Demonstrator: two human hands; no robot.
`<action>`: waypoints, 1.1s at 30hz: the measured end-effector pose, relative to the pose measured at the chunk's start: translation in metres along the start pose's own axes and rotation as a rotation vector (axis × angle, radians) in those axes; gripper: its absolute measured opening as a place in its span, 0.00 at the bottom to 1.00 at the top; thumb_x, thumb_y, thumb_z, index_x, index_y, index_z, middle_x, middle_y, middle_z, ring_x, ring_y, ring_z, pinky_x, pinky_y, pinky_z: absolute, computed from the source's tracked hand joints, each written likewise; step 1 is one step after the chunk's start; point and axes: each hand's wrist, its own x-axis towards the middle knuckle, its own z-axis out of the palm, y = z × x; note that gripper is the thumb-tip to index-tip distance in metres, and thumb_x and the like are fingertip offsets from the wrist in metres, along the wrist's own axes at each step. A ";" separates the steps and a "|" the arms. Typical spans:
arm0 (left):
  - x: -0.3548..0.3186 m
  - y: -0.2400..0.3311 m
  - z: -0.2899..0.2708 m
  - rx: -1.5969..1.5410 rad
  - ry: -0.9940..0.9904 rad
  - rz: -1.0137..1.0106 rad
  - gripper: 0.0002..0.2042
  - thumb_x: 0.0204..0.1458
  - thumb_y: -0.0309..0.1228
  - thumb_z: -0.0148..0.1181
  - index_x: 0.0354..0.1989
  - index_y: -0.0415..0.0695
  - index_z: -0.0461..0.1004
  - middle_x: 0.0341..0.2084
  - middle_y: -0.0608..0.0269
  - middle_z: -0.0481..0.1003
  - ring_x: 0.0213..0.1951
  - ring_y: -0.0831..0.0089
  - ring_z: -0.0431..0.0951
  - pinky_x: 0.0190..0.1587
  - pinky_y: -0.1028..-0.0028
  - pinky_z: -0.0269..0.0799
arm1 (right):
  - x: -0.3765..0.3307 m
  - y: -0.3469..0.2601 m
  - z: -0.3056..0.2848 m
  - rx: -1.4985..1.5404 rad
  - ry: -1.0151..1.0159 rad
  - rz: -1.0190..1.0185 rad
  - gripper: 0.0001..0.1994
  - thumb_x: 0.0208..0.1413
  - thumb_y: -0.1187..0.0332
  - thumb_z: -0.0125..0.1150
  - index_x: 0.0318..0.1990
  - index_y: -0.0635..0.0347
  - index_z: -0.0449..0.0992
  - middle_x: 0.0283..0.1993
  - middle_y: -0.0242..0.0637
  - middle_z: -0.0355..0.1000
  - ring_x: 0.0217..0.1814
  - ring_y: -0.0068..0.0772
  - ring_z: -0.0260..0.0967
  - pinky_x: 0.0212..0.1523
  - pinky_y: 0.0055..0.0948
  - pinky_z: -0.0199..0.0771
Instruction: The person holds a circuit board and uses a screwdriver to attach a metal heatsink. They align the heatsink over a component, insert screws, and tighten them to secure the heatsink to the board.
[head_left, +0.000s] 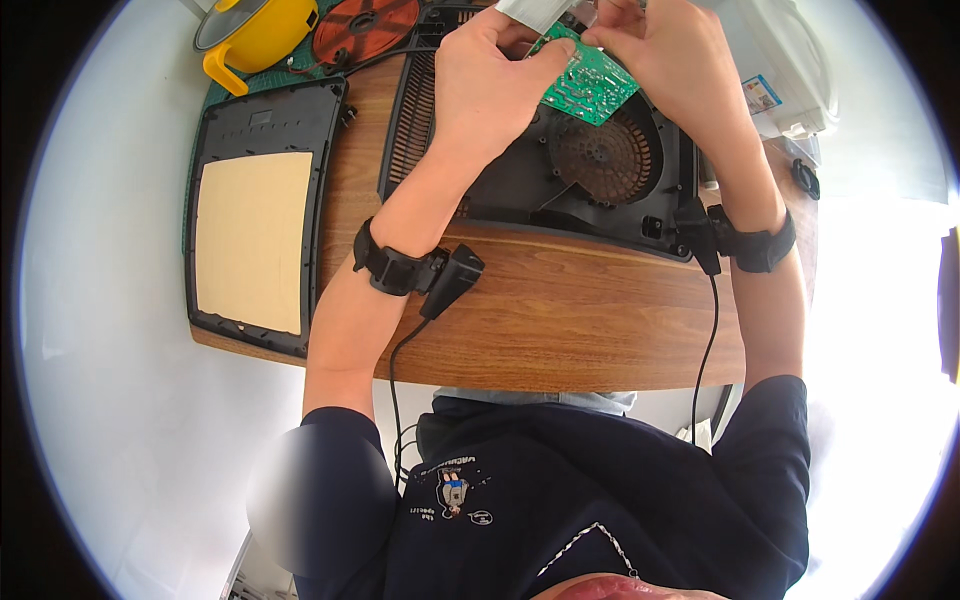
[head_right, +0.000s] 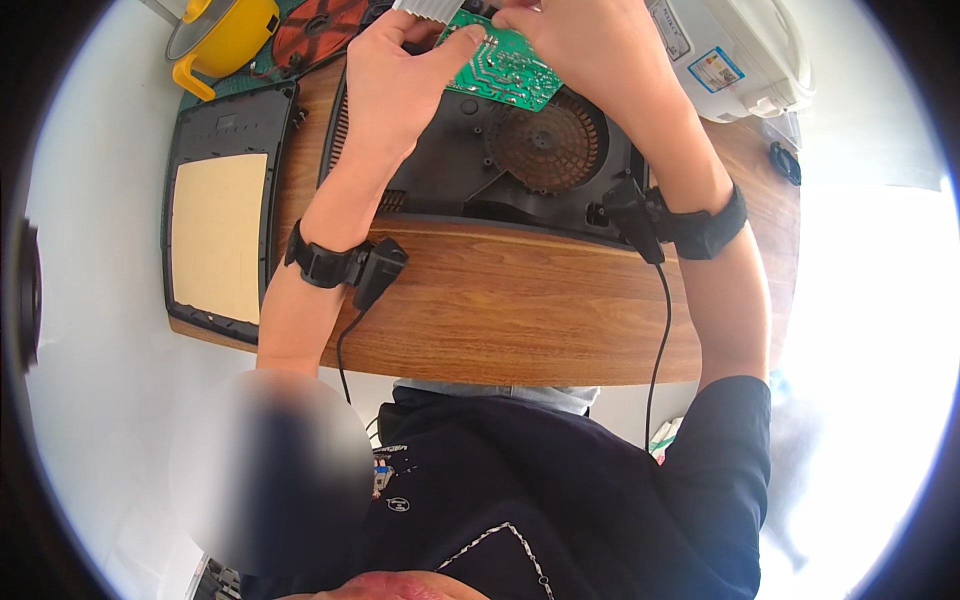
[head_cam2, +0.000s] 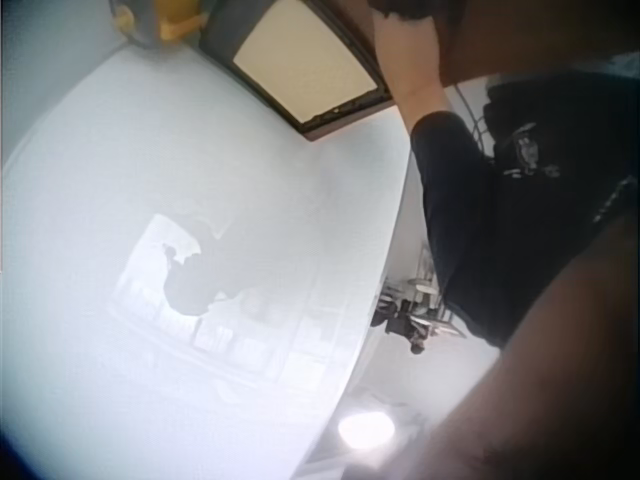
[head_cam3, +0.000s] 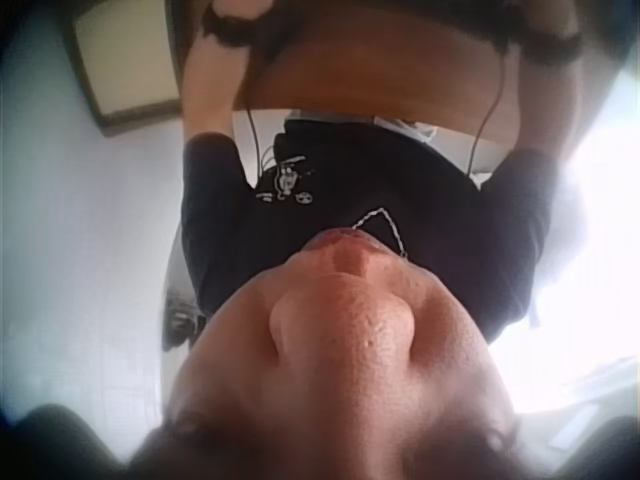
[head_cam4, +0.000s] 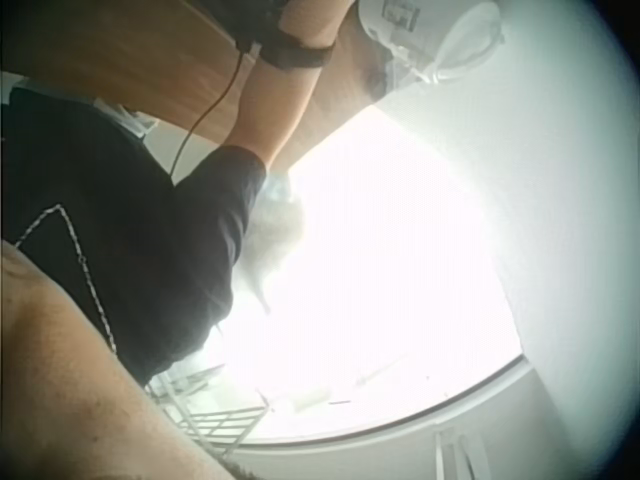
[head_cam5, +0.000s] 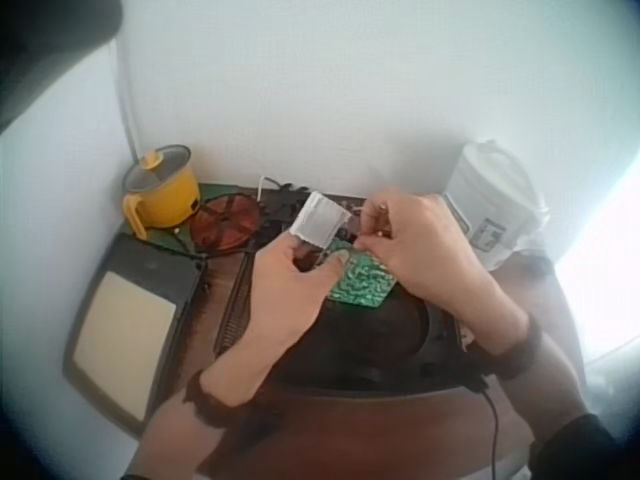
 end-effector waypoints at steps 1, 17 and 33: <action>0.000 0.000 -0.002 0.015 -0.004 -0.014 0.12 0.55 0.24 0.71 0.44 0.33 0.80 0.27 0.69 0.78 0.30 0.84 0.72 0.33 0.77 0.70 | 0.001 0.003 0.002 0.008 0.005 -0.007 0.08 0.51 0.75 0.71 0.37 0.67 0.80 0.30 0.52 0.79 0.34 0.52 0.81 0.37 0.39 0.79; 0.010 -0.004 -0.008 -0.229 -0.024 -0.163 0.11 0.57 0.19 0.66 0.48 0.32 0.80 0.36 0.62 0.82 0.36 0.80 0.79 0.39 0.76 0.75 | -0.002 0.006 0.011 0.148 0.060 0.105 0.09 0.53 0.74 0.74 0.37 0.67 0.80 0.30 0.46 0.81 0.31 0.34 0.81 0.35 0.32 0.78; 0.024 -0.029 -0.022 -0.429 0.048 -0.219 0.13 0.58 0.20 0.66 0.52 0.34 0.79 0.42 0.60 0.82 0.42 0.75 0.81 0.47 0.73 0.75 | -0.063 0.086 -0.038 0.904 0.166 0.148 0.09 0.47 0.82 0.39 0.33 0.64 0.66 0.40 0.41 0.63 0.32 0.26 0.57 0.34 0.27 0.65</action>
